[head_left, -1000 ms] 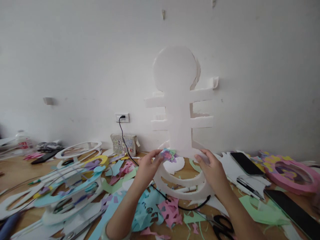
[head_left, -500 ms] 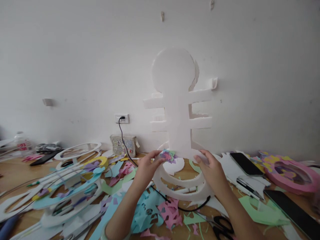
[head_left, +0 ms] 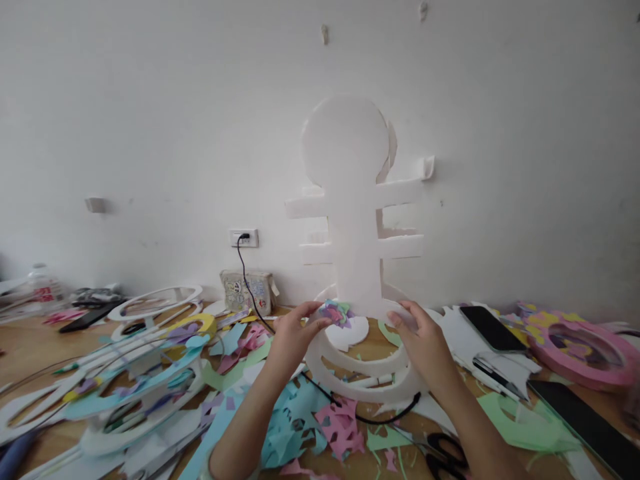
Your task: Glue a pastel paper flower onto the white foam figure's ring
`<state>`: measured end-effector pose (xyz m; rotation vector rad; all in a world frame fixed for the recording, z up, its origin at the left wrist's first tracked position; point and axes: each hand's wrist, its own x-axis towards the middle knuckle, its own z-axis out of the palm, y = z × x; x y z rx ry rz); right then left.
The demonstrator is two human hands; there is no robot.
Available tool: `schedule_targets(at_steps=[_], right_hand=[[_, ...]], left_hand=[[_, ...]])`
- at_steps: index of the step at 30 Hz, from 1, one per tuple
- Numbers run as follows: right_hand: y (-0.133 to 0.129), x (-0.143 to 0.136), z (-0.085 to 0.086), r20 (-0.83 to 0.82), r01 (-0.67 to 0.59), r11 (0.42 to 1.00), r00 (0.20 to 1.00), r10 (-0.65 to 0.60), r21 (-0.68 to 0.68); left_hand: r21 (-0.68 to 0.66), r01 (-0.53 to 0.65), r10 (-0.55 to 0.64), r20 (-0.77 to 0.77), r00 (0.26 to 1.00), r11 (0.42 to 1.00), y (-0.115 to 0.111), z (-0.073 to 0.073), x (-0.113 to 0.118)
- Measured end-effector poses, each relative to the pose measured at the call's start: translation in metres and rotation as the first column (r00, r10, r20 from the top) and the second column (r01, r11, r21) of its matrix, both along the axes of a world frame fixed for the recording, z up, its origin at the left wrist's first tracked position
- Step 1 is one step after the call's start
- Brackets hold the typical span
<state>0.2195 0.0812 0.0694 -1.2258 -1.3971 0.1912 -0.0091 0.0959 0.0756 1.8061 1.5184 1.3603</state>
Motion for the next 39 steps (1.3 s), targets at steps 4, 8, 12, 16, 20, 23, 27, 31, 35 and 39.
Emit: schedule_targets(at_steps=[4, 8, 12, 16, 20, 23, 27, 31, 35, 39], right_hand=[[0.0, 0.0, 0.0, 0.004, -0.004, 1.0, 1.0, 0.004, -0.004], [0.0, 0.0, 0.0, 0.0, -0.002, 1.0, 1.0, 0.002, 0.016], [0.0, 0.0, -0.001, -0.004, 0.0, 1.0, 1.0, 0.0, 0.012], [0.0, 0.0, -0.001, -0.009, 0.003, 1.0, 1.0, -0.002, 0.022], [0.001, 0.0, -0.001, -0.001, 0.01, 1.0, 1.0, -0.01, 0.023], [0.0, 0.0, -0.001, -0.001, 0.002, 1.0, 1.0, -0.002, 0.015], [-0.002, -0.002, -0.001, 0.004, -0.003, 1.0, 1.0, 0.003, 0.007], [-0.002, -0.003, 0.0, 0.014, -0.017, 1.0, 1.0, 0.016, 0.015], [-0.001, -0.003, 0.0, 0.0, -0.014, 0.999, 1.0, 0.014, 0.032], [-0.001, -0.003, 0.0, 0.01, -0.016, 1.0, 1.0, 0.016, 0.024]], left_hand=[[0.002, -0.002, 0.002, -0.004, 1.0, 1.0, 0.0, 0.0, 0.0], [0.0, 0.002, -0.002, -0.007, 1.0, 1.0, 0.002, 0.0, -0.002], [-0.001, 0.032, -0.032, -0.003, 0.999, 0.999, 0.004, 0.0, -0.005], [0.001, 0.035, -0.035, -0.004, 0.999, 0.999, 0.003, 0.0, -0.005], [0.0, 0.014, -0.014, -0.011, 1.0, 1.0, 0.001, 0.002, -0.002], [-0.008, 0.003, -0.003, -0.014, 1.0, 1.0, -0.001, 0.004, 0.0], [-0.013, -0.017, 0.017, -0.026, 1.0, 1.0, -0.004, 0.007, 0.001], [-0.014, -0.038, 0.037, -0.042, 0.998, 0.999, -0.005, 0.008, 0.003], [-0.013, -0.054, 0.053, -0.053, 0.997, 0.998, -0.007, 0.009, 0.005], [-0.014, -0.05, 0.049, -0.059, 0.997, 0.999, -0.008, 0.01, 0.006]])
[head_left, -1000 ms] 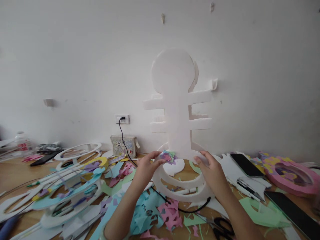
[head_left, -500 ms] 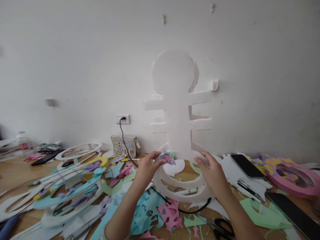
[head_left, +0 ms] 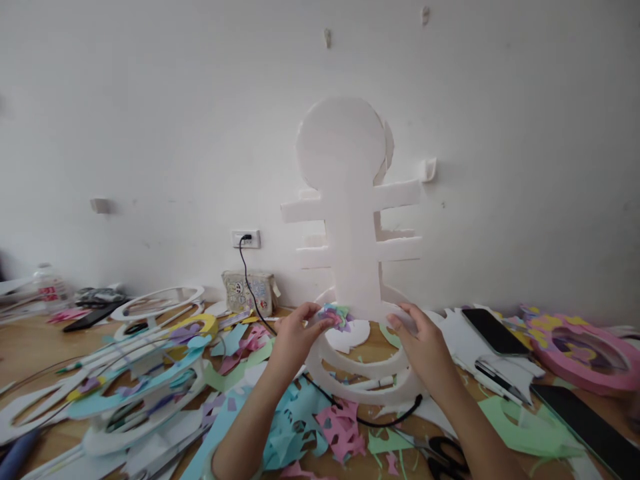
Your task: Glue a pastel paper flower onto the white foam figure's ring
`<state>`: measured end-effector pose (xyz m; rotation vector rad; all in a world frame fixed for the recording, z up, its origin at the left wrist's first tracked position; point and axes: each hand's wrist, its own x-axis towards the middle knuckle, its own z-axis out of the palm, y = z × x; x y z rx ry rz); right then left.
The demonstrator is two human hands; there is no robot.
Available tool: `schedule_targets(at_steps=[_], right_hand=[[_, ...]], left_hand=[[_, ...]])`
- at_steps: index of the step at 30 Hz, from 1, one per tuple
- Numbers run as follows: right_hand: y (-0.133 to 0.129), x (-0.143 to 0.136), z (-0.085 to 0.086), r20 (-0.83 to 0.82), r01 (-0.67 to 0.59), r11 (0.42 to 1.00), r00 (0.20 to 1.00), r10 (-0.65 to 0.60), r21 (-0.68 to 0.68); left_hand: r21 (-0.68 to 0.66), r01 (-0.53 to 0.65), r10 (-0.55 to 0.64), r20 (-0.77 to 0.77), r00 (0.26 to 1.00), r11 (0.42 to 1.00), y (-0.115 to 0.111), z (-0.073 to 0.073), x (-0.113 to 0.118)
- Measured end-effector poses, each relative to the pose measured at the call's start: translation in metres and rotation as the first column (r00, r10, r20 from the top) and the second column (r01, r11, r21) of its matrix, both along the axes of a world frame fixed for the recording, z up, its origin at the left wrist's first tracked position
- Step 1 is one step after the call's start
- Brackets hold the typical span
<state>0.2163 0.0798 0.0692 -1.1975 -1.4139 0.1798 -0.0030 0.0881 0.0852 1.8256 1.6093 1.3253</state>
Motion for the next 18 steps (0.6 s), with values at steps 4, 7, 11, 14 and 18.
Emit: schedule_targets(at_steps=[4, 7, 11, 14, 18], right_hand=[[-0.001, -0.0004, 0.0005, -0.008, 0.002, 1.0, 1.0, -0.002, 0.001], [-0.0017, -0.0005, 0.0006, 0.007, 0.011, 0.999, 1.0, -0.01, -0.031], [-0.0019, -0.0003, 0.0007, 0.027, 0.017, 0.999, 1.0, -0.016, -0.039], [-0.0011, -0.0001, 0.0004, 0.032, 0.008, 1.0, 0.999, -0.007, -0.016], [0.0003, 0.0002, -0.0007, 0.029, 0.008, 1.0, 1.0, -0.009, 0.009]], left_hand=[[-0.005, -0.014, 0.014, -0.005, 1.0, 1.0, -0.0006, 0.0008, -0.0002], [0.001, -0.024, 0.024, -0.011, 1.0, 1.0, -0.0015, 0.0013, 0.0005], [0.022, -0.026, 0.027, -0.018, 0.999, 0.999, -0.0032, 0.0015, 0.0029], [0.022, -0.032, 0.033, -0.019, 0.999, 0.999, -0.0046, 0.0022, 0.0052], [0.013, -0.049, 0.049, -0.018, 0.999, 0.999, -0.0052, 0.0029, 0.0076]])
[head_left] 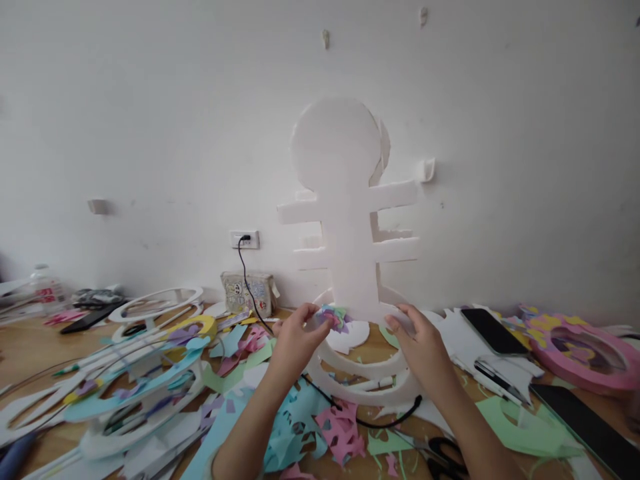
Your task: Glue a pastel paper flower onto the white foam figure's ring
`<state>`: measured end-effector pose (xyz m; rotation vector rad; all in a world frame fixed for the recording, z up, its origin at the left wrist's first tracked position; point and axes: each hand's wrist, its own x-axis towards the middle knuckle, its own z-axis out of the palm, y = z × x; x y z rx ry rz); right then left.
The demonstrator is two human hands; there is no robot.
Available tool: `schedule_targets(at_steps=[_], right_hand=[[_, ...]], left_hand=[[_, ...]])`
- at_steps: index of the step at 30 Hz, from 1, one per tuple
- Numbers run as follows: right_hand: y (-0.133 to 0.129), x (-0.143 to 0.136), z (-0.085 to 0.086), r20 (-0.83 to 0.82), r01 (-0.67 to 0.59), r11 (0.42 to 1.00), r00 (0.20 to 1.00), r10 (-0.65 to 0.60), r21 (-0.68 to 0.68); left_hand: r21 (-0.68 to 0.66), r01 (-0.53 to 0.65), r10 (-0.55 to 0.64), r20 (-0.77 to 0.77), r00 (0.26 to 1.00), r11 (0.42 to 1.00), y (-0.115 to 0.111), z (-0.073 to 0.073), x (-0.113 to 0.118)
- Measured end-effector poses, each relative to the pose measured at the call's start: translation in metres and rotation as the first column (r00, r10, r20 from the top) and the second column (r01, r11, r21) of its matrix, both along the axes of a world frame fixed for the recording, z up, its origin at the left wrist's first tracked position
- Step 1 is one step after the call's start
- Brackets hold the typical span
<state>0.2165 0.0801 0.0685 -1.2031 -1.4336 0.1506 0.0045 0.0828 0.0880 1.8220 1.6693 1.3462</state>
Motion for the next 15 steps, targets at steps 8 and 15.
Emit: schedule_targets(at_steps=[8, 15], right_hand=[[-0.0002, -0.0011, -0.0004, -0.007, -0.002, 1.0, 1.0, 0.002, -0.001], [-0.0007, -0.0013, -0.001, 0.003, -0.022, 0.999, 1.0, 0.022, -0.044]], left_hand=[[0.029, -0.013, 0.013, -0.002, 1.0, 0.999, 0.0027, -0.0039, -0.0005], [0.012, -0.003, 0.003, 0.0, 1.0, 1.0, -0.0011, 0.001, 0.0031]])
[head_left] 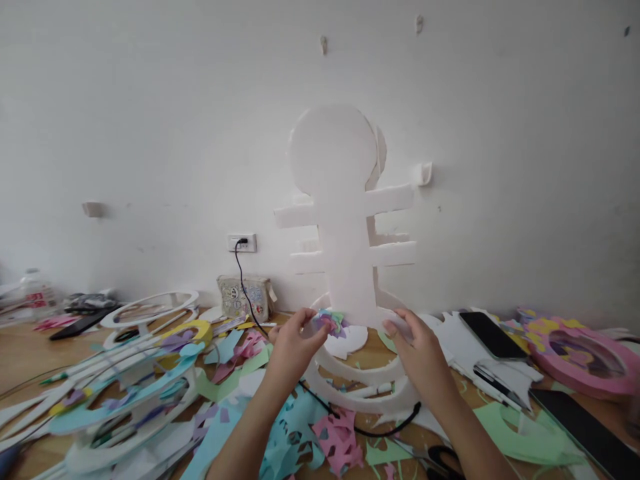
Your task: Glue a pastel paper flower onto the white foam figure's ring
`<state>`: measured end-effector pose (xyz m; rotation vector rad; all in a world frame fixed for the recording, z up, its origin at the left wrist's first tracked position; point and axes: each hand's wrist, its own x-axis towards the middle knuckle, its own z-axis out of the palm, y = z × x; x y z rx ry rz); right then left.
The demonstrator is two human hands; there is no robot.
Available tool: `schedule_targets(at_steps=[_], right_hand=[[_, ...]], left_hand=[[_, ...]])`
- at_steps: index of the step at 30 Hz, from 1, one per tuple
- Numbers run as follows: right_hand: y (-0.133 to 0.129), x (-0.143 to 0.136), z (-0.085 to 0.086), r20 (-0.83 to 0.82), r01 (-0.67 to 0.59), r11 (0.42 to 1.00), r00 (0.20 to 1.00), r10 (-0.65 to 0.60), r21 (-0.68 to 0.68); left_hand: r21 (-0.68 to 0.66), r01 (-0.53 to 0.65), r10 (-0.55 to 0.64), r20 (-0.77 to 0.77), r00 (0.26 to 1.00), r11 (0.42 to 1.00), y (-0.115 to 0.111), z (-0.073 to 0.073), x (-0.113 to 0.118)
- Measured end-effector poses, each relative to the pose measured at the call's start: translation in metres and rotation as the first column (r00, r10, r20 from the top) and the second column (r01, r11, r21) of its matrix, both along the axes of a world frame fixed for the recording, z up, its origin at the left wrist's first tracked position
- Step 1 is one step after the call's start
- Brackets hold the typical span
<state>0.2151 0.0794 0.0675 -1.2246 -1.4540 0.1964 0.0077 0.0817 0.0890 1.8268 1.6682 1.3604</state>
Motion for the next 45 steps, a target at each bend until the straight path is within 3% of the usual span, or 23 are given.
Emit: schedule_targets(at_steps=[13, 29, 45], right_hand=[[0.003, -0.0007, -0.0042, 0.002, 0.032, 0.998, 0.999, -0.032, 0.059], [0.0018, -0.0007, -0.0017, 0.006, 0.021, 0.998, 1.0, -0.021, 0.063], [0.0007, 0.0005, 0.0011, -0.015, 0.033, 0.998, 0.999, -0.032, 0.053]], left_hand=[[-0.014, -0.028, 0.028, 0.014, 1.0, 1.0, 0.0007, -0.0035, 0.0029], [-0.017, -0.042, 0.042, -0.007, 0.999, 0.999, -0.0024, 0.0024, 0.0048], [0.0, 0.019, -0.019, 0.001, 1.0, 1.0, -0.0056, 0.0004, 0.0012]])
